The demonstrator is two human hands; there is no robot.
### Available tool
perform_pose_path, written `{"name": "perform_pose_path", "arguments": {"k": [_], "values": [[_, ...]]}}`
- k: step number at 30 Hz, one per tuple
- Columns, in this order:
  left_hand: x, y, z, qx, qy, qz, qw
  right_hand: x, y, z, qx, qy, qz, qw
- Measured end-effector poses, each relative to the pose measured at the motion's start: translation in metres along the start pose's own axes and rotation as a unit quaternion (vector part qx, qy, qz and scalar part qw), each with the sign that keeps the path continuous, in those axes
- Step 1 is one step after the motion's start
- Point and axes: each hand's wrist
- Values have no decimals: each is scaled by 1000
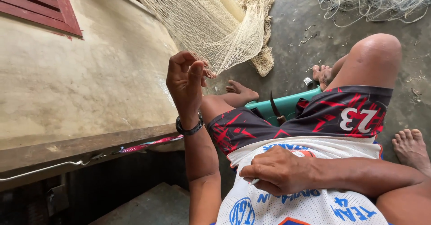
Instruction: Using a netting needle to weave and repair the mesh of a fishing net.
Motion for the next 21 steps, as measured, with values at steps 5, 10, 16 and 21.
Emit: {"name": "perform_pose_path", "arguments": {"k": [5,10,16,21], "values": [[-5,1,0,-82,-7,-6,997,6,-4,-2,-13,0,37,999],[-9,3,0,-71,-32,-3,997,14,-10,-6,-1,-15,54,998],[-10,10,9,-70,-42,-6,997,19,-18,-12,71,-2,123,990],[-12,12,23,-52,-60,-25,997,18,-25,-22,93,28,148,984]]}}
Point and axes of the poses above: each hand's wrist, its own x-axis away from the middle knuckle, its own y-axis out of the back of the hand, z = x × y, and after that the axes turned 8 degrees about -z, right-handed
